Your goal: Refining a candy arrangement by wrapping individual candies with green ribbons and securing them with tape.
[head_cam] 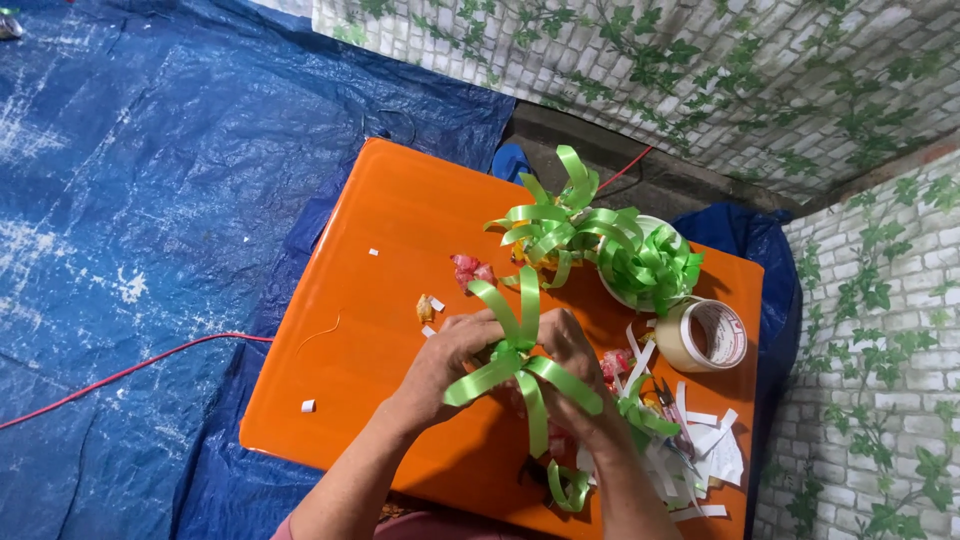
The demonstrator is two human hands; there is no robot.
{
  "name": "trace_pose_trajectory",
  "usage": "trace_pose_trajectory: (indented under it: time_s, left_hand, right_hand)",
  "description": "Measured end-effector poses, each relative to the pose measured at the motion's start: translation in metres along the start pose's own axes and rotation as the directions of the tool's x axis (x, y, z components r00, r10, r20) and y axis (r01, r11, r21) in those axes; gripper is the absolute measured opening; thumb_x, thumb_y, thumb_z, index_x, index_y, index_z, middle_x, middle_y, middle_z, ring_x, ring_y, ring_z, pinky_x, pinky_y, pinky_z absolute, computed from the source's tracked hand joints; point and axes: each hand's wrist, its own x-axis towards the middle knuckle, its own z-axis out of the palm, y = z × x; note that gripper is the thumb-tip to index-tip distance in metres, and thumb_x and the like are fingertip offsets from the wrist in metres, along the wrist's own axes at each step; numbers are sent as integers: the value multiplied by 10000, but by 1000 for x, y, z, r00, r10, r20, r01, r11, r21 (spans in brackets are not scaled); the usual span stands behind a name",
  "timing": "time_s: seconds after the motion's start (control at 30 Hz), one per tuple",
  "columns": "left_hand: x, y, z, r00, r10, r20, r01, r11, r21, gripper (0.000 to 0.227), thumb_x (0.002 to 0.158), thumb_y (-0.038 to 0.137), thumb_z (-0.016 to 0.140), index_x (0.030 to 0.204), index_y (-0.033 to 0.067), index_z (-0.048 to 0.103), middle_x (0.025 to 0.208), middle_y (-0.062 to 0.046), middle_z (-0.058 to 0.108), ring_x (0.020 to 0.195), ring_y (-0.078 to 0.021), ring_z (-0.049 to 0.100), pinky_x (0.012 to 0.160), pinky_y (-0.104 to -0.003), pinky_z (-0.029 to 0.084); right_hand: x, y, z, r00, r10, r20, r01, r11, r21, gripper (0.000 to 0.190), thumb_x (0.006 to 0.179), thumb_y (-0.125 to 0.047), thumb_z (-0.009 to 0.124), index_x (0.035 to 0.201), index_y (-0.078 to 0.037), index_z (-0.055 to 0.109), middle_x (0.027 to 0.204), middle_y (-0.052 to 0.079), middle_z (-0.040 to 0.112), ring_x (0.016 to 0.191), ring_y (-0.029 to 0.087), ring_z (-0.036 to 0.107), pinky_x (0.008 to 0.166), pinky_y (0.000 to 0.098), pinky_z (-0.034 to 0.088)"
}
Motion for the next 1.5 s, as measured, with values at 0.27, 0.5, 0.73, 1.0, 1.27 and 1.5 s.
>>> trace_pose_trajectory:
  time_s: [0.27, 0.5, 0.73, 1.0, 1.27, 1.5]
  left_hand:
    - [-3, -11, -3, 979, -25, 203, -30, 964, 264, 729, 958, 664, 379, 1464, 170, 556, 1568, -73, 528, 1535, -360, 353, 1171, -485, 278]
    - [-3, -16, -13, 964, -34, 264, -18, 981, 191, 635, 1060, 562, 352, 1576, 192, 370, 1678, -65, 345, 1602, -335, 199, 1231, -538, 99]
    - [14, -8, -19, 950, 27, 310, -29, 1000, 4, 580, 1091, 424, 349, 1532, 60, 444, 1651, -162, 341, 1565, -363, 237, 1275, -539, 112]
    - [1, -57, -21, 945, -246, 216, 237, 969, 69, 417, 1034, 338, 483, 1030, 18, 750, 1290, -70, 707, 1164, -200, 605, 1078, -361, 384]
    - [-1, -62, -26, 967, -168, 191, 166, 986, 24, 403, 988, 350, 591, 1274, 89, 701, 1390, -111, 682, 1389, -303, 529, 1207, -489, 264]
    - [18, -22, -15, 973, -105, 208, 102, 995, 22, 413, 950, 383, 642, 1260, 119, 713, 1555, -164, 546, 1508, -341, 427, 1212, -553, 268]
  right_hand:
    - [-25, 58, 23, 958, -286, -30, 272, 934, -230, 794, 1101, -650, 231, 1682, -165, -11, 1746, 38, 87, 1627, 274, 136, 1356, 497, 131]
    - [3, 10, 17, 995, 98, 25, -100, 988, 120, 859, 999, -789, 174, 1279, -116, 630, 1164, 52, 501, 1170, 186, 484, 1065, 357, 331]
    - [34, -32, 20, 977, -195, -80, 164, 941, -295, 130, 905, -180, 639, 861, -61, 608, 971, 99, 526, 904, 340, 516, 688, 472, 441]
    - [21, -31, -7, 992, -105, -71, 89, 976, -198, 205, 1025, -166, 591, 1100, 24, 595, 1226, 188, 570, 956, 353, 591, 875, 519, 429]
    - [39, 101, -150, 851, 440, -285, -515, 597, -616, 178, 1007, -165, 611, 1159, -158, 705, 1080, 79, 650, 821, 272, 611, 620, 388, 486]
    - [32, 170, -148, 849, 521, -83, -330, 401, -855, 321, 937, -411, 701, 1106, -140, 692, 1171, 129, 648, 1133, 318, 584, 974, 468, 451]
